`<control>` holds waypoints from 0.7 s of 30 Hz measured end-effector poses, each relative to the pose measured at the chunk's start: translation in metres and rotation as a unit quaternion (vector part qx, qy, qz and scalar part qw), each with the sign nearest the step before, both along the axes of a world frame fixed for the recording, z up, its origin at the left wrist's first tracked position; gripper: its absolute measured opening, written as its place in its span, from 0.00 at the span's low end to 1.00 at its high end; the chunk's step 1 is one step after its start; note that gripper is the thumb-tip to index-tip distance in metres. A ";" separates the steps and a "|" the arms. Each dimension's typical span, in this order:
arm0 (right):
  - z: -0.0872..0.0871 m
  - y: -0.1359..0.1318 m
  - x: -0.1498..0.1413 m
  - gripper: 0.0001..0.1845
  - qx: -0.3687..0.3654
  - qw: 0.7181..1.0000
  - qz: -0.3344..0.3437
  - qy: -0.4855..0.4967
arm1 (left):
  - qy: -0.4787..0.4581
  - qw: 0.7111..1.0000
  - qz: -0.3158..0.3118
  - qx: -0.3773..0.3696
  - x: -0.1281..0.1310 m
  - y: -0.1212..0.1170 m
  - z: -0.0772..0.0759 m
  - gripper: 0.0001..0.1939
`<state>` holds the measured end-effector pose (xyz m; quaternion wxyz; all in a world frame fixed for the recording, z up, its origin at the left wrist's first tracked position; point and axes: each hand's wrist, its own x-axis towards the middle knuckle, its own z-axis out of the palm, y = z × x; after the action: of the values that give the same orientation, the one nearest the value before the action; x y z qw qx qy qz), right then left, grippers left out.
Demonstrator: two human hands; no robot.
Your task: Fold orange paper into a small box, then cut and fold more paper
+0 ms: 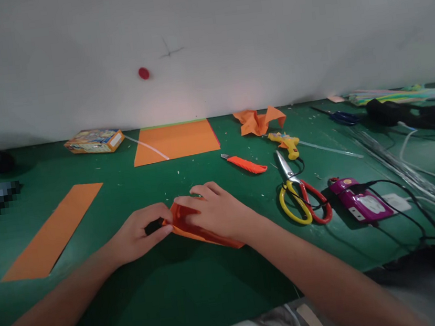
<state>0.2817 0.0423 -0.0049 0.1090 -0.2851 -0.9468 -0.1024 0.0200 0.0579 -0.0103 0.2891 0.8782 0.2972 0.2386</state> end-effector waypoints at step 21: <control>-0.009 0.001 -0.005 0.13 0.021 0.996 0.025 0.083 | 0.031 0.999 -0.015 0.004 -0.002 -0.007 0.001 0.06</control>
<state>0.2770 0.0437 -0.0140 0.1953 -0.2669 -0.9389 -0.0954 0.0182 0.0508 -0.0095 0.2798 0.8906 0.2918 0.2085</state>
